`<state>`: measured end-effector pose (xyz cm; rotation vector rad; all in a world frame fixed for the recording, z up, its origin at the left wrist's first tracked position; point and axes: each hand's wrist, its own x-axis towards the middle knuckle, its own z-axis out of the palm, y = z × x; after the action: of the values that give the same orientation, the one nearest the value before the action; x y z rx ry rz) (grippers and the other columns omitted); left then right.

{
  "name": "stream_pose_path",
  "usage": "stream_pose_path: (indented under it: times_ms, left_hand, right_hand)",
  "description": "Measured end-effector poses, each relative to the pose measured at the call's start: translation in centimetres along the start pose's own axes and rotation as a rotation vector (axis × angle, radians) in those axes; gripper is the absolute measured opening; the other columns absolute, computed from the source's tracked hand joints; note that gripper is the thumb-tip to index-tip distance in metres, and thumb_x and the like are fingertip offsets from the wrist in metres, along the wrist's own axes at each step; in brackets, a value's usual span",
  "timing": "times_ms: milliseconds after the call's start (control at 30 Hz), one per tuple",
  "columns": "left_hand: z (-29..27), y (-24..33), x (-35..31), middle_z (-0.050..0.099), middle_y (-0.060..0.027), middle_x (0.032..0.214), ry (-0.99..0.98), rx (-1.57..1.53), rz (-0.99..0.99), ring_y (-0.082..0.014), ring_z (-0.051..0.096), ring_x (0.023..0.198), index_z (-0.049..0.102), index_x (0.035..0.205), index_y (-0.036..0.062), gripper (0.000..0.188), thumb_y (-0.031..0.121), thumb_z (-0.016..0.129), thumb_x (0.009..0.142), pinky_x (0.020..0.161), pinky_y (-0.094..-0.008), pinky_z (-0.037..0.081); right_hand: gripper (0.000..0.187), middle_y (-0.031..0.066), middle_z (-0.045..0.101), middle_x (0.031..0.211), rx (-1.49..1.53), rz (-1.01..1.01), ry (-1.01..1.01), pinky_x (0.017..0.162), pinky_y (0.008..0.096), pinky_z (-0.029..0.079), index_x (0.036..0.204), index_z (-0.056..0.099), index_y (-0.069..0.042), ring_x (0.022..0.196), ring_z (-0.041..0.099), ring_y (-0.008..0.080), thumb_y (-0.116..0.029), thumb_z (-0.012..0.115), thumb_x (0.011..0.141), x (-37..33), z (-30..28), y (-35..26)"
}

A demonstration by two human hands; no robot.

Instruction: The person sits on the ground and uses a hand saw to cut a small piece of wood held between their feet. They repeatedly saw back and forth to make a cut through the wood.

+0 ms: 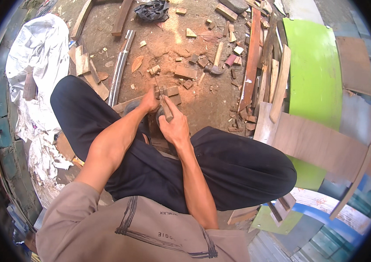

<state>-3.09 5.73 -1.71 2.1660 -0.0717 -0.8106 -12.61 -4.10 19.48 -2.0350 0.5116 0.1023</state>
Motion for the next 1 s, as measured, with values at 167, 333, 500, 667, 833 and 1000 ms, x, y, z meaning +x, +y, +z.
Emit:
stream_pose_path:
  times_ms: [167,333,500,667,833,1000]
  left_hand:
    - [0.5,-2.7,2.5,0.066,-0.0236,0.127,-0.178,-0.257,-0.027,-0.036,0.065,0.117,0.044,0.146,0.001,0.085,0.028,0.086,0.077,0.1,-0.0424,0.05]
    - [0.4,-1.2,2.5,0.054,-0.0259,0.143,-0.162,-0.333,0.136,-0.0367,0.058,0.128,0.048,0.147,0.006,0.085,0.028,0.087,0.075,0.107,-0.0427,0.046]
    - [0.1,-0.2,3.1,0.052,-0.0247,0.146,-0.324,-0.097,0.277,-0.0389,0.05,0.136,0.046,0.15,0.0126,0.086,0.035,0.084,0.077,0.117,-0.0438,0.037]
    - [-0.3,0.1,3.4,0.053,-0.0251,0.146,-0.31,-0.014,0.261,-0.0395,0.05,0.136,0.046,0.15,0.0101,0.083,0.032,0.082,0.079,0.116,-0.0437,0.038]
    - [-0.2,0.0,2.9,0.052,-0.0248,0.147,-0.19,-0.184,0.245,-0.038,0.051,0.136,0.043,0.152,0.0065,0.082,0.031,0.079,0.082,0.114,-0.0425,0.039]
    - [-0.4,0.1,3.2,0.053,-0.0244,0.146,-0.138,-0.245,0.221,-0.0368,0.053,0.133,0.042,0.152,0.0047,0.08,0.029,0.077,0.084,0.113,-0.0417,0.04]
  right_hand:
    - [0.061,0.0268,0.067,0.125,0.071,0.131,0.039,0.097,0.0389,0.051,0.144,0.055,-0.006,0.116,0.067,0.0372,-0.011,0.059,0.083,-0.8,-1.7,-2.5]
    - [0.06,0.0262,0.066,0.128,0.088,-0.008,0.122,0.099,0.0374,0.05,0.144,0.053,-0.002,0.117,0.067,0.0333,-0.009,0.059,0.084,-1.0,-2.4,-2.2]
    - [0.06,0.0263,0.064,0.131,0.205,0.106,0.084,0.103,0.0355,0.047,0.144,0.053,0.0,0.123,0.063,0.0302,-0.008,0.058,0.085,-1.9,-3.3,-3.2]
    - [0.06,0.0237,0.063,0.136,0.202,0.123,0.167,0.105,0.0345,0.045,0.145,0.052,0.0,0.125,0.062,0.0293,-0.005,0.056,0.085,-2.3,-4.4,-3.3]
    - [0.06,0.0071,0.059,0.093,0.182,0.061,0.214,0.063,0.0272,0.041,0.147,0.05,-0.002,0.072,0.05,0.0115,0.001,0.052,0.088,-2.9,-5.3,-2.5]
    - [0.06,0.0211,0.064,0.133,0.244,0.091,0.222,0.101,0.0332,0.047,0.145,0.05,0.004,0.119,0.063,0.0261,-0.001,0.055,0.086,-3.7,-5.7,-3.6]
